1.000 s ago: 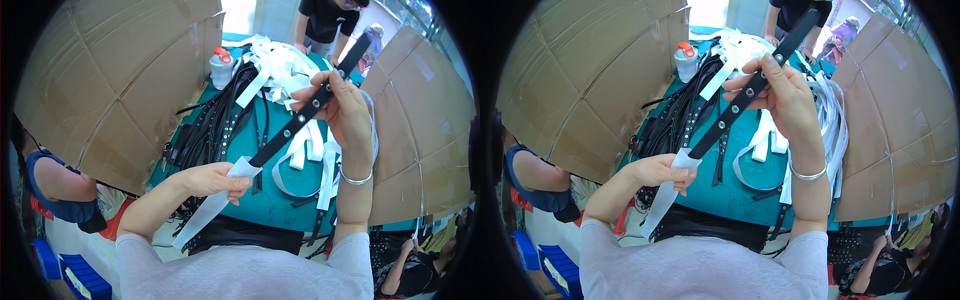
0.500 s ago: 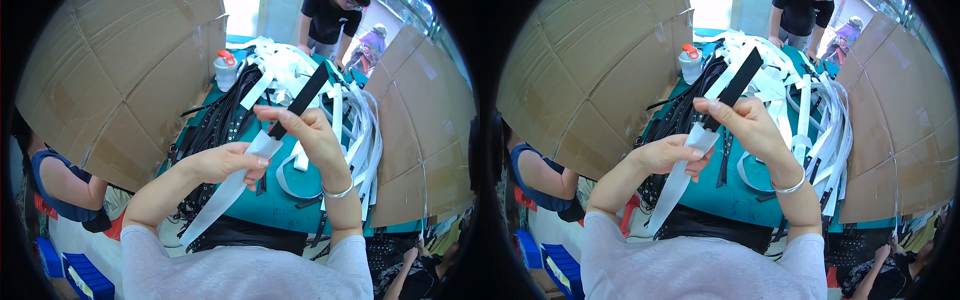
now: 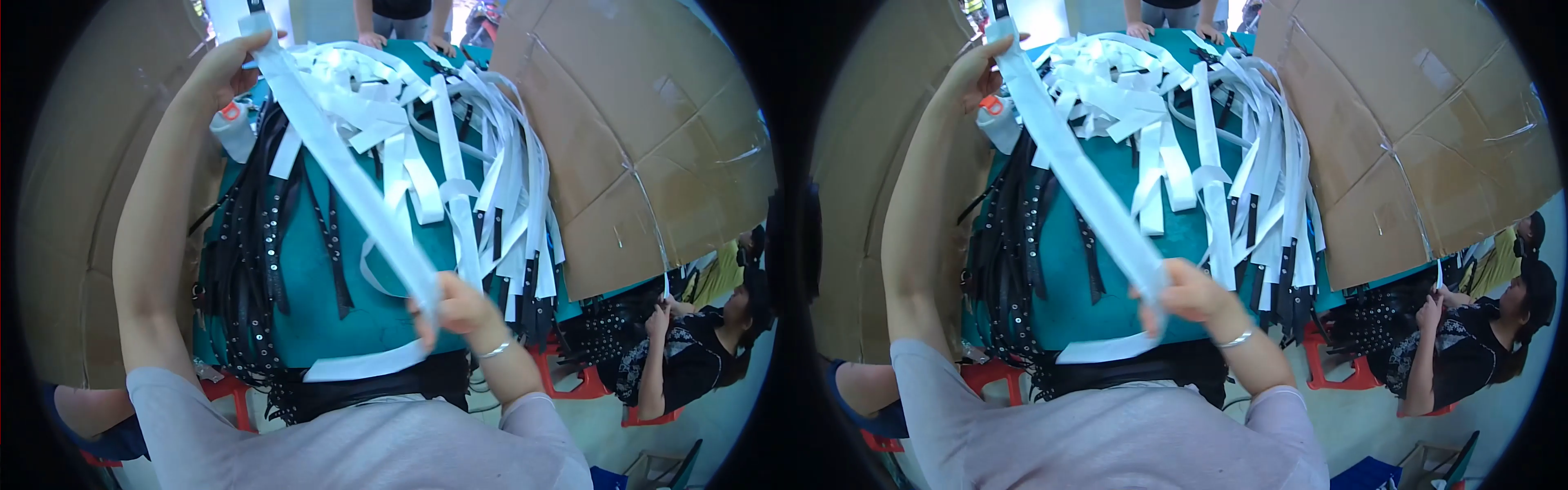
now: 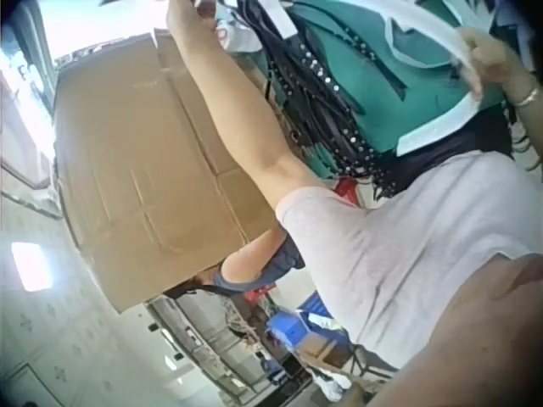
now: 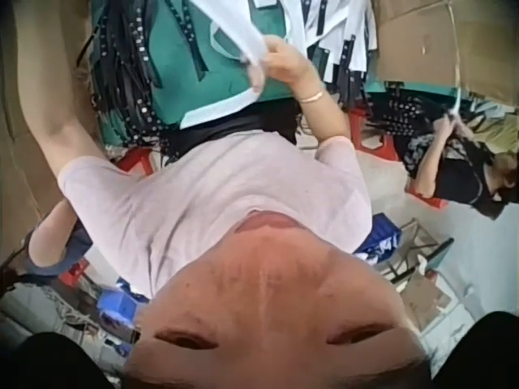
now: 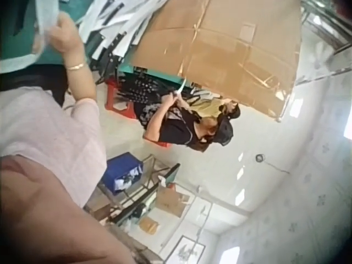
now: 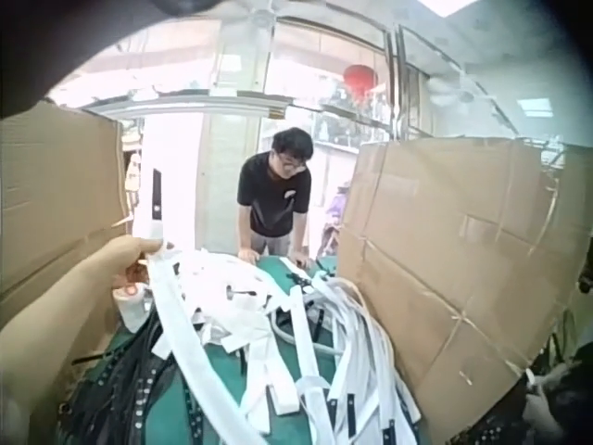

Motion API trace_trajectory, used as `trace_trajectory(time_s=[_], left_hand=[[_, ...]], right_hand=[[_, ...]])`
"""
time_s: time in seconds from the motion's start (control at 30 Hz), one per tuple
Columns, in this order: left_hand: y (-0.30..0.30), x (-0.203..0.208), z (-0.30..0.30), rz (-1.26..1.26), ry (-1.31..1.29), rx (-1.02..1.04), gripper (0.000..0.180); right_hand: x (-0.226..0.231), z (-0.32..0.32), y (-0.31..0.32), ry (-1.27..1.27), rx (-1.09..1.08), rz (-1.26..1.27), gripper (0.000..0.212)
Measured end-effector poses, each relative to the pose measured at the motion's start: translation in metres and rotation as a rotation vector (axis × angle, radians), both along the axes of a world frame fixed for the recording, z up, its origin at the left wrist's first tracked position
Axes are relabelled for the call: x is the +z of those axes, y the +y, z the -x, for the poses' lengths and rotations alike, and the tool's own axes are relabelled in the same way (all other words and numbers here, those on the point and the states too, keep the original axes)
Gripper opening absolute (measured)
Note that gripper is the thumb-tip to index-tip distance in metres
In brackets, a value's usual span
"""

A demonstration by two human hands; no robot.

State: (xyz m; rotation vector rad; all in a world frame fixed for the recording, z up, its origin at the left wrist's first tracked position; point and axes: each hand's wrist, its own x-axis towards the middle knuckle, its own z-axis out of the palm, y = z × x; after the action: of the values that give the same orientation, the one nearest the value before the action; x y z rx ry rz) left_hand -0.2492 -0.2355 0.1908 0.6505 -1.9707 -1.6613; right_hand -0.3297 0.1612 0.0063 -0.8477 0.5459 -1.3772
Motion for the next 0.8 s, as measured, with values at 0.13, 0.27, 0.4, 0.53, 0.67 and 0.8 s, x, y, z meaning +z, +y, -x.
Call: trace_trajectory(time_s=[0.13,0.27,0.4,0.53,0.67,0.8], left_hand=[[-0.021,-0.057,0.089,-0.109,-0.140,-0.075,0.032],[0.043,-0.016,0.205,-0.372,0.396,-0.371,0.054],[0.115,-0.044,0.213,0.645,-0.047,-0.299,0.040],[0.127,-0.201,0.180,1.018,-0.036,-0.697,0.036],[0.147,-0.274,0.133,1.172,-0.210,-0.603,0.037],[0.125,-0.290,0.078,1.042,-0.302,-0.550,0.038]], right_hand=[[0.029,0.067,0.075,0.206,-0.363,-0.281,0.033],[0.067,0.134,0.055,0.633,-0.932,-0.329,0.026],[0.077,0.244,0.009,1.205,-1.349,-0.535,0.031],[0.034,0.255,-0.050,2.043,-1.473,-0.133,0.035],[-0.066,0.238,-0.122,1.892,-0.699,0.028,0.030],[-0.093,0.252,-0.123,2.403,-0.532,-0.489,0.037]])
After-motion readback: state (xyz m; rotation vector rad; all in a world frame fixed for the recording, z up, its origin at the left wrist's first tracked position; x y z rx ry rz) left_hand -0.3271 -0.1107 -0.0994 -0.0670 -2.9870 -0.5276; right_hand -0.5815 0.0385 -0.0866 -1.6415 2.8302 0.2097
